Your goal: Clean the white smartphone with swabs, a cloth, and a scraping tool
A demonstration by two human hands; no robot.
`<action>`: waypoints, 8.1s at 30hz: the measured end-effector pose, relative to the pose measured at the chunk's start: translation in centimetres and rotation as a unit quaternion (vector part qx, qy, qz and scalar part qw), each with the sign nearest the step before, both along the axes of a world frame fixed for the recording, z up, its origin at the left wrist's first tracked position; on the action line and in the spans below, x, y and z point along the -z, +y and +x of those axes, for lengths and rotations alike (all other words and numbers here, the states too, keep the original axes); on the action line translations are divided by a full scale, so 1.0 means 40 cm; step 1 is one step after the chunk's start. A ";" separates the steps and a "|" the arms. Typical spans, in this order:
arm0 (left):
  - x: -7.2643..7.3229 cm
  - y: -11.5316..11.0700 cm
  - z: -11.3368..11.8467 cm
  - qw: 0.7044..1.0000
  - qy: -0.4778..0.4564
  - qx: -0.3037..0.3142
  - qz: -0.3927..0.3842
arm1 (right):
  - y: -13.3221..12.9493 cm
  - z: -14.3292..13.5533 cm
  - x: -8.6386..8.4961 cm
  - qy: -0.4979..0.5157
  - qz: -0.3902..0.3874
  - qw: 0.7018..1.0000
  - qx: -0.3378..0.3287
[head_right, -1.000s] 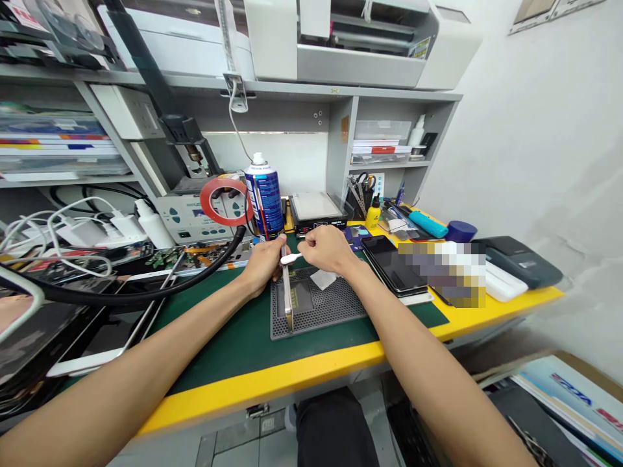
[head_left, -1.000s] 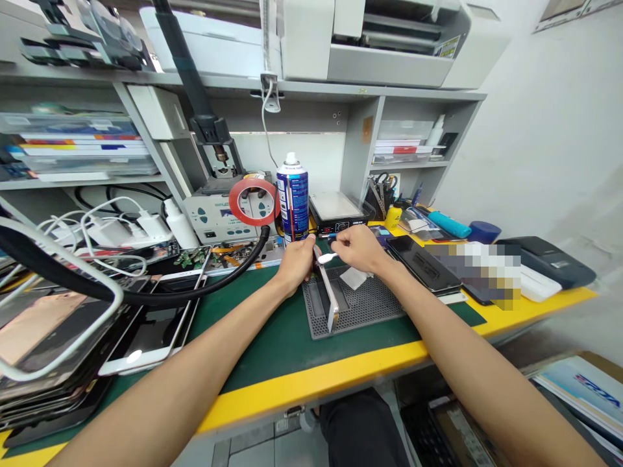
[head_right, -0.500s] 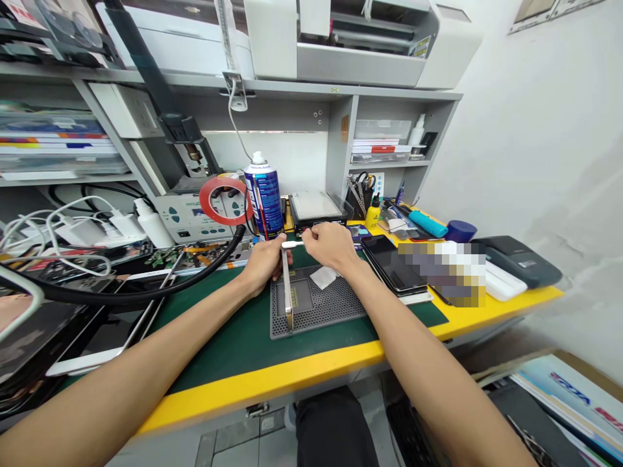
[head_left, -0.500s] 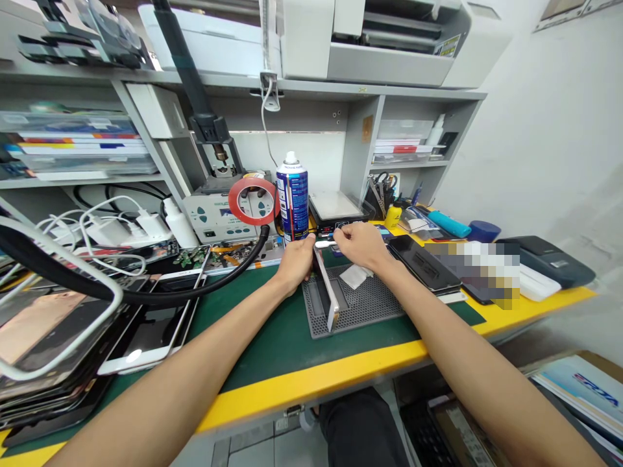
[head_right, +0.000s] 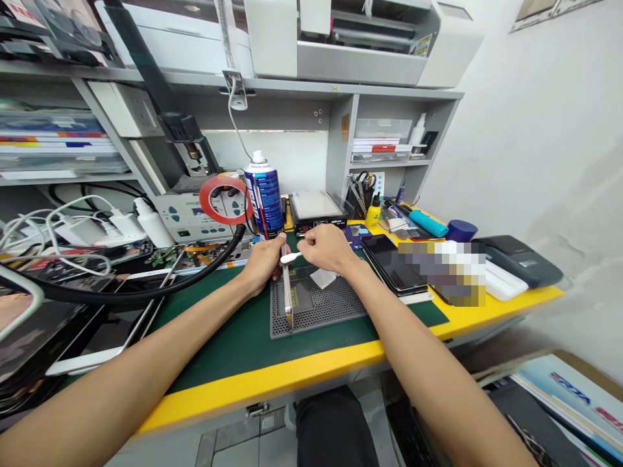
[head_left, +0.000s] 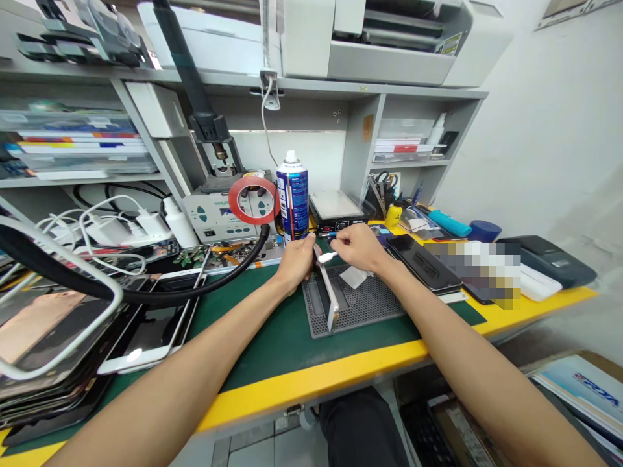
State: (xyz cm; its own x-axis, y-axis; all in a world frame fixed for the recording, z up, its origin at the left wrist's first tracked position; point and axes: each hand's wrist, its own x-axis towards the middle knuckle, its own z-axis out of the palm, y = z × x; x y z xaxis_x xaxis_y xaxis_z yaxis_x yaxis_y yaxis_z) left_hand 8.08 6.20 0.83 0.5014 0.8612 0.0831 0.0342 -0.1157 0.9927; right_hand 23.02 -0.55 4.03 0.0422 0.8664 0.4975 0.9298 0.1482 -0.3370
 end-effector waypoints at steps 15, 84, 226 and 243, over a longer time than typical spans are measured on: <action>0.013 0.010 0.004 1.000 0.002 0.000 -0.002 | 0.009 0.005 0.001 -0.029 0.009 0.995 0.094; 0.004 0.005 0.000 1.000 0.004 0.000 -0.004 | 0.009 0.003 0.001 -0.023 -0.016 0.998 0.057; -0.012 -0.010 0.001 1.000 0.014 -0.008 0.001 | 0.004 0.000 -0.005 -0.009 -0.018 0.999 0.039; -0.015 -0.012 0.002 1.000 0.011 -0.006 0.008 | 0.002 -0.002 -0.006 -0.012 -0.014 0.999 0.036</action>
State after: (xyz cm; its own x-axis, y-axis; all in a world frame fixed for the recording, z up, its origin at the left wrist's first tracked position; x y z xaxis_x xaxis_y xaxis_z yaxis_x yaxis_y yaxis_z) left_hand 8.15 5.73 1.42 0.4934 0.8656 0.0857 0.0571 -0.1306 0.9898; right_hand 22.92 -0.47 4.28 0.0942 0.8748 0.4753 0.9454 0.0710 -0.3180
